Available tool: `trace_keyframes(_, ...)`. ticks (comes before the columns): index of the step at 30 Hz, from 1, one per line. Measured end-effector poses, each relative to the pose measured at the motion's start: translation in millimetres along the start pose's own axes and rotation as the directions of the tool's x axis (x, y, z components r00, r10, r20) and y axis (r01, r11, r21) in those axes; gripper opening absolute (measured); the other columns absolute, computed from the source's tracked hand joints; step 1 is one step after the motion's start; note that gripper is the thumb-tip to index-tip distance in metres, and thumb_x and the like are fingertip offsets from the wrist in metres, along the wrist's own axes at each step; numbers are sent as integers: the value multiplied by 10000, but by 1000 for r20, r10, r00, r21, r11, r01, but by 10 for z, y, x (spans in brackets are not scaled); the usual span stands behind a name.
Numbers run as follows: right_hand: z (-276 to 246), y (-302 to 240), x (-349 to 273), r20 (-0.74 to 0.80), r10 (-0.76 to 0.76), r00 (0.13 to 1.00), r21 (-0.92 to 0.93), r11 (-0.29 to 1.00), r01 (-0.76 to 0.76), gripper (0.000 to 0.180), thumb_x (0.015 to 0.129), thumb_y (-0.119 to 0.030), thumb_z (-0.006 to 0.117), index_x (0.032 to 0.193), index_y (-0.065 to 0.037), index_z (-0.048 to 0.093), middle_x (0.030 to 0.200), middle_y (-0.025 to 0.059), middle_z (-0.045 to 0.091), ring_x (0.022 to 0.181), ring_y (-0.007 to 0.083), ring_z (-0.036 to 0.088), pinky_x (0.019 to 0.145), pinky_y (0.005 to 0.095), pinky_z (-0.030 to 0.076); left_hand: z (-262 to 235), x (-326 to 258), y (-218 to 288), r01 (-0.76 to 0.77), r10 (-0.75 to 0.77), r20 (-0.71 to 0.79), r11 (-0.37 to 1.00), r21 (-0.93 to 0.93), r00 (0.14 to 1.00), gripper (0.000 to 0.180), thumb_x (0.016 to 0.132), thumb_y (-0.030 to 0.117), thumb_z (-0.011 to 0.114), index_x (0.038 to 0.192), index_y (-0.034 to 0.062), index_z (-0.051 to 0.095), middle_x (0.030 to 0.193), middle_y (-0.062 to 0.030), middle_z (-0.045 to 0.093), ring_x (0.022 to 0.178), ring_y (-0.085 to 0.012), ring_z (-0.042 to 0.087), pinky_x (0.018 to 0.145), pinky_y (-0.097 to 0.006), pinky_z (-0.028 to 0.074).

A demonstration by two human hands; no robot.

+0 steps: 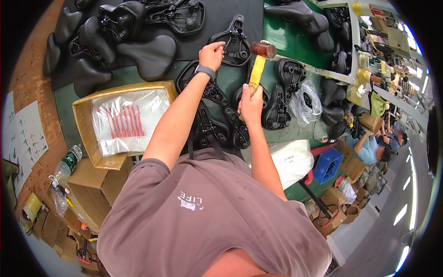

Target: Assembling bicycle seats by fitting components together and securing them using a rubber mallet.

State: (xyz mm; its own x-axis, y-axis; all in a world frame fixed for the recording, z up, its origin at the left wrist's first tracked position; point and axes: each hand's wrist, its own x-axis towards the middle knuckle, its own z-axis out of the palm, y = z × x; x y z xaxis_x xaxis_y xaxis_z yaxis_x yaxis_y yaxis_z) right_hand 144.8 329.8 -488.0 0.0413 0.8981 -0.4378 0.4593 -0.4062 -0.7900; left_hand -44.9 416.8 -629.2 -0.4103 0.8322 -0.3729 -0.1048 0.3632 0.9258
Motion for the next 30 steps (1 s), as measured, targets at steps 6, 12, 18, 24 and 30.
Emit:
trace_keyframes(6, 37, 222, -184, 59, 86, 995, 45, 995, -89, 327, 1154, -330, 659, 1187, -38, 516, 656, 55, 599, 461, 163, 593, 407, 355, 475, -61, 251, -99, -193, 211, -9, 910, 368, 977, 257, 1008, 100, 713, 1182, 136, 898, 823, -59, 817, 758, -116, 750, 719, -303, 592)
trace_keyframes(12, 246, 238, 29, 2, -310, 951, -96, 946, 308, 311, 1153, -300, 673, 1166, -26, 527, 706, 53, 624, 494, 141, 586, 457, 361, 472, -163, 168, -22, 204, -186, 120, 967, -153, 975, 385, 1084, 164, 677, 1451, 109, 781, 820, 44, 687, 602, -60, 496, 506, -260, 407)
trace_keyframes(18, 557, 429, 256, 135, -114, 984, -504, 847, 167, 420, 1111, -316, 689, 1256, 22, 487, 1015, 388, 732, 1012, 631, 688, 849, 674, 552, -356, -277, 532, 1, -75, -157, 906, -424, 985, 423, 1179, 177, 538, 1576, 53, 613, 788, 27, 614, 576, -49, 469, 479, -235, 363)
trace_keyframes(24, -62, -274, -75, 89, -27, 996, 98, 995, 18, 364, 1134, -355, 685, 1165, -29, 526, 690, 62, 623, 490, 161, 609, 439, 339, 496, -534, -993, 581, -64, 4, -149, 915, -398, 989, 301, 1156, 136, 589, 1423, 43, 691, 835, 31, 636, 640, -37, 504, 550, -211, 402)
trace_keyframes(30, -1269, 964, -907, -310, -102, 945, 337, 918, 209, 346, 1171, -246, 639, 1372, -30, 459, 811, 8, 536, 517, 76, 494, 437, 271, 433, 515, -1561, 444, -166, 197, 141, 965, -205, 970, 186, 1087, 141, 709, 1220, 23, 767, 941, -70, 794, 800, -118, 708, 749, -287, 576)
